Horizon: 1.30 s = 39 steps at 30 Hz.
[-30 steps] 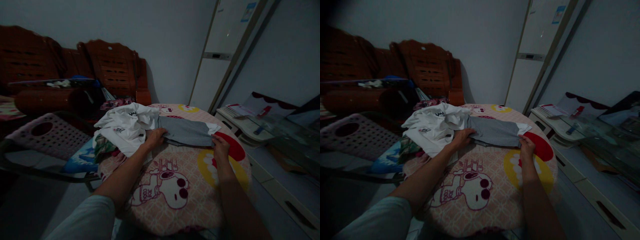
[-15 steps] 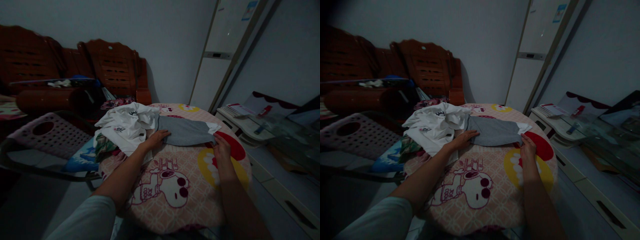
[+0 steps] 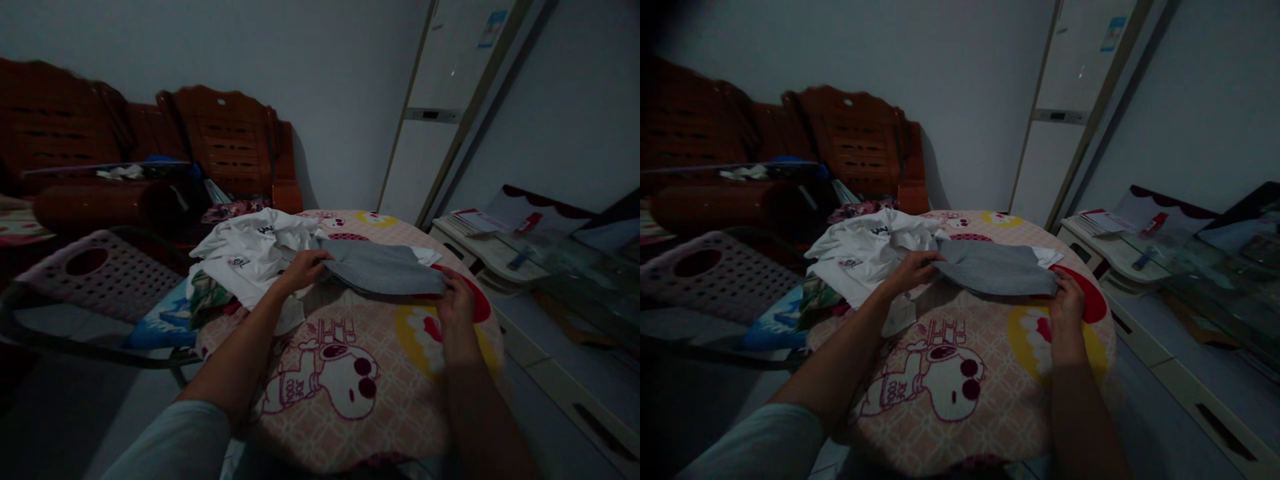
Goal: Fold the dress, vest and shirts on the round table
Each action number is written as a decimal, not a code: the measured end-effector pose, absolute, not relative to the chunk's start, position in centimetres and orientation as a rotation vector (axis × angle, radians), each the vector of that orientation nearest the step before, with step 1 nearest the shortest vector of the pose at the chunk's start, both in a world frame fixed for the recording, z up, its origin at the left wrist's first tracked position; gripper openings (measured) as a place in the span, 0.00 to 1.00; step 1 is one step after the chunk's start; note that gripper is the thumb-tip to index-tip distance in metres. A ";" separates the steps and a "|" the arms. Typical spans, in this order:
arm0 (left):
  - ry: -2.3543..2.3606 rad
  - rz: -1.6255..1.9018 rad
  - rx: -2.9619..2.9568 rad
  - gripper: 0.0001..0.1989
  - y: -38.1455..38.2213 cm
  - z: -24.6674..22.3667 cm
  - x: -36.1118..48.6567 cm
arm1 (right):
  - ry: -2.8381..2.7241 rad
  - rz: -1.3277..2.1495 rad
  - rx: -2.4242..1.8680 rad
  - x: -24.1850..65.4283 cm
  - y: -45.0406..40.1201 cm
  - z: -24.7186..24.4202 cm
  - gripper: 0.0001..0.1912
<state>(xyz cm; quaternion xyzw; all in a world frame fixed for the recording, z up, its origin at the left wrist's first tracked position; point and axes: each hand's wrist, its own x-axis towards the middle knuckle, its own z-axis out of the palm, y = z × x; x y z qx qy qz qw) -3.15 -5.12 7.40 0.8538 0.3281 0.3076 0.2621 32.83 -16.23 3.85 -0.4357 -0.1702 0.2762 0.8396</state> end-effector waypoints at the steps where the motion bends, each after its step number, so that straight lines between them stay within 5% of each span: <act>1: 0.783 0.767 2.243 0.12 -5.6 8.3 -3.5 | -0.334 0.560 -0.908 33.5 -16.5 4.1 0.12; 8: 0.353 0.000 1.885 0.16 -7.5 9.6 -3.5 | -0.448 0.427 -1.000 35.3 -18.2 5.2 0.08; 14: 0.754 0.365 1.897 0.13 -5.3 6.1 -1.9 | -0.554 0.327 -1.126 34.2 -18.1 4.7 0.10; 17: 1.187 0.771 2.063 0.09 -3.8 4.6 -1.7 | -0.561 0.246 -1.495 34.5 -17.3 3.8 0.11; 20: 1.483 0.996 2.203 0.16 -2.9 3.6 -1.8 | -0.740 0.077 -1.978 34.8 -16.9 2.8 0.12; 27: 1.645 0.642 2.223 0.30 -2.4 2.7 -2.3 | -0.929 -0.128 -2.339 35.9 -17.7 1.7 0.10; 36: 1.537 0.531 2.332 0.28 -2.2 2.4 -2.6 | -1.192 0.024 -2.275 35.7 -17.1 1.7 0.21; 39: 1.443 0.502 2.354 0.28 -1.9 3.0 -3.7 | -1.214 0.010 -2.199 36.8 -17.7 2.0 0.16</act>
